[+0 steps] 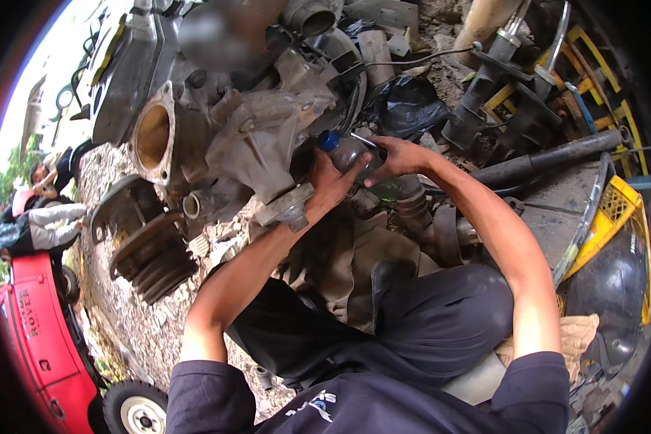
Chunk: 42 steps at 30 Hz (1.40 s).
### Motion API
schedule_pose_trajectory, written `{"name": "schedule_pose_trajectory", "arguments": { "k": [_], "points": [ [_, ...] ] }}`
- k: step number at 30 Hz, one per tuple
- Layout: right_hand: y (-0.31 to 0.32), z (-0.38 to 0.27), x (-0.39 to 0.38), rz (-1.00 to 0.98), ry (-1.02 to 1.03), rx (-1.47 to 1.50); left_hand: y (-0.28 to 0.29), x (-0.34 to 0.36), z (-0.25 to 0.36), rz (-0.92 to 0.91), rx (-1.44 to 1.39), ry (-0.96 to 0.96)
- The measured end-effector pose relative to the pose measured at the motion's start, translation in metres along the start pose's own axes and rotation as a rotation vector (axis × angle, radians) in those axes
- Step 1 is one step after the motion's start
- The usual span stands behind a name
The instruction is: The person cleans and lubricates components of a car engine by hand, using a cloth to wipe surfaces and a plastic bottle to pour liquid onto specific parts.
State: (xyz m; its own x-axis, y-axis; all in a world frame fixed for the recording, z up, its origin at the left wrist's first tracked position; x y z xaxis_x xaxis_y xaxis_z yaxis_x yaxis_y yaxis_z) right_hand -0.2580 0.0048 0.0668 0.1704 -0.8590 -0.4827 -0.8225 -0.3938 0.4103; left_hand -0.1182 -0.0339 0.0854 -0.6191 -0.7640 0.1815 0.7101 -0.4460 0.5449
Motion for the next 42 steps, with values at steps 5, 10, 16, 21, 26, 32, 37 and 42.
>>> {"name": "schedule_pose_trajectory", "arguments": {
  "k": [5,10,16,21,26,32,37,42],
  "points": [
    [0.043,-0.006,-0.016,0.25,-0.014,-0.04,-0.022,-0.006,0.011,-0.114,-0.591,0.273],
    [0.08,-0.005,-0.004,0.299,-0.189,-0.564,-0.001,-0.026,-0.003,-0.446,-0.272,0.171],
    [0.094,-0.046,0.016,0.314,-0.399,-0.842,0.04,-0.031,-0.013,-0.498,0.028,0.123],
    [0.085,-0.087,0.004,0.408,-0.303,-1.034,0.051,-0.026,-0.011,-0.456,0.181,0.0],
    [0.08,-0.105,-0.001,0.445,-0.194,-1.127,0.042,-0.029,0.002,-0.415,0.168,-0.091],
    [0.084,-0.111,-0.006,0.556,-0.157,-1.229,0.035,-0.03,0.0,-0.435,0.136,-0.055],
    [0.09,-0.099,-0.013,0.616,-0.197,-1.176,0.034,-0.032,-0.008,-0.445,0.114,-0.023],
    [0.092,-0.086,-0.012,0.57,-0.227,-1.109,0.029,-0.03,-0.006,-0.427,0.163,-0.004]
  ]
}}
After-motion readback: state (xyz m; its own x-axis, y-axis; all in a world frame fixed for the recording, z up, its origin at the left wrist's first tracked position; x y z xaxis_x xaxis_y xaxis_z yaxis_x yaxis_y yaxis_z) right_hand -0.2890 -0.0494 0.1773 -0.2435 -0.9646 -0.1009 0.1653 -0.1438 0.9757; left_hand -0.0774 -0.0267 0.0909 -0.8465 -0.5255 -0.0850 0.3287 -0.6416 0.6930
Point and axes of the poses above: each hand's wrist, its own x-axis towards the middle knuckle, its own y-axis out of the back of the hand, z = x × y, the point moved 8 cm from there along x, towards the middle knuckle, and after that the axes turned 13 degrees about -y, right-handed, at the moved point
